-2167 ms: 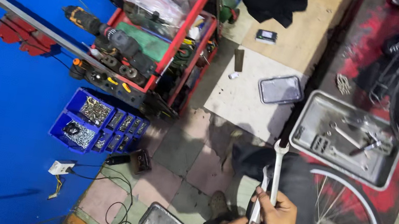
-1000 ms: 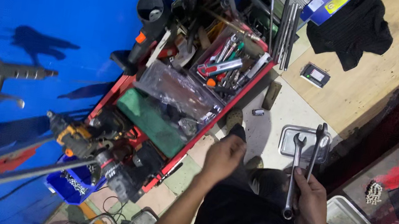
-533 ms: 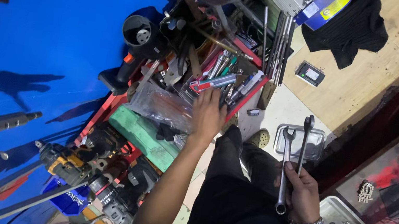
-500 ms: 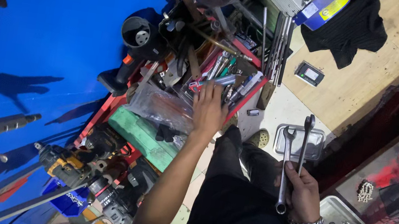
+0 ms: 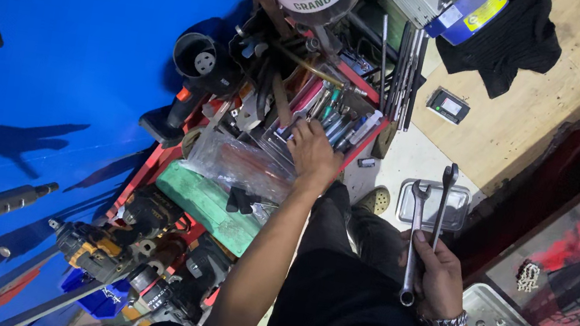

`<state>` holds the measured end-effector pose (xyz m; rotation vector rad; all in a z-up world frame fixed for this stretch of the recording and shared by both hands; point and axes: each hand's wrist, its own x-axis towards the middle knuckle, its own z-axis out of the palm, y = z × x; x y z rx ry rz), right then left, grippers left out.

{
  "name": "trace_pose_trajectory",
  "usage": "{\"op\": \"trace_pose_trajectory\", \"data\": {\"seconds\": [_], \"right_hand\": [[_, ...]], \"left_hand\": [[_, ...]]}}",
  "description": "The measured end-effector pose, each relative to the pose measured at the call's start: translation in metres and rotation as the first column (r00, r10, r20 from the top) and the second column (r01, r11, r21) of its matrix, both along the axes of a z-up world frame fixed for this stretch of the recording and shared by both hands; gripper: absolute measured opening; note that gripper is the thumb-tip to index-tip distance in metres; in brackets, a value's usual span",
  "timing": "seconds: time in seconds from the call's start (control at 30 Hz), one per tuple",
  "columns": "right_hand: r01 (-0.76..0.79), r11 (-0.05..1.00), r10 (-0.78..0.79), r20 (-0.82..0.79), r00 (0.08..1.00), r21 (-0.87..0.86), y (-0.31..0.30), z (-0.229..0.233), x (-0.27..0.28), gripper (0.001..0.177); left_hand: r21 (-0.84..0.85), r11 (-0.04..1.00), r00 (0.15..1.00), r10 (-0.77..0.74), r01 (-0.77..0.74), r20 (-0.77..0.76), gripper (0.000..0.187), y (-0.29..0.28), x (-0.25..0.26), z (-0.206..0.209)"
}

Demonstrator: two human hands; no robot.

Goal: The person removes a bicycle wheel from a bike and places it on the floor. They use two wrenches to tighten the nuts on the wheel hub, rotating the wheel to access different sections. The person occasionally stands to retrieve tools from a nearby toolbox before resuming the tightening process.

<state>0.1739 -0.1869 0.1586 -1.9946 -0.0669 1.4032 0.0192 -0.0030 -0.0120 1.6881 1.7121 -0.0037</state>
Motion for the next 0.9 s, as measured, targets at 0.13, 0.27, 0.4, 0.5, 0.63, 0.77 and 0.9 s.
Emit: {"op": "trace_pose_trajectory", "data": {"seconds": [0.13,0.27,0.4,0.5,0.63,0.77,0.9], "right_hand": [[-0.007,1.0,0.007,-0.002,1.0,0.002,0.004,-0.001,-0.004,0.03],[-0.019,0.999,0.018,-0.009,1.0,-0.027,0.009,-0.002,-0.007,0.028],[-0.042,0.999,0.042,0.0,0.999,-0.016,0.011,-0.005,-0.01,0.026],[-0.084,0.996,0.084,-0.015,0.996,-0.005,0.01,-0.006,-0.013,0.026],[-0.113,0.994,0.113,-0.036,0.993,-0.003,0.02,-0.012,-0.023,0.026],[-0.151,0.988,0.155,-0.138,0.978,0.04,0.057,-0.047,-0.041,0.025],[-0.078,0.99,0.098,-0.168,0.981,0.119,0.093,-0.103,-0.065,0.025]], "left_hand": [[0.037,0.998,0.988,0.036,-0.042,0.149,0.072,-0.001,-0.004,-0.002],[0.347,0.935,0.995,0.038,-0.069,0.096,0.048,0.011,-0.02,-0.025],[0.525,0.848,0.984,0.026,0.071,-0.175,0.022,0.02,-0.018,-0.062],[0.436,0.885,0.981,-0.098,0.162,-0.166,0.025,0.019,-0.028,-0.069],[0.102,0.977,0.96,0.159,-0.186,0.229,0.017,0.01,-0.06,-0.038],[-0.31,0.878,0.556,0.473,-0.365,0.684,0.016,-0.027,-0.091,-0.004],[-0.533,0.788,0.394,0.615,-0.307,0.683,0.022,-0.051,-0.11,0.016]]}}
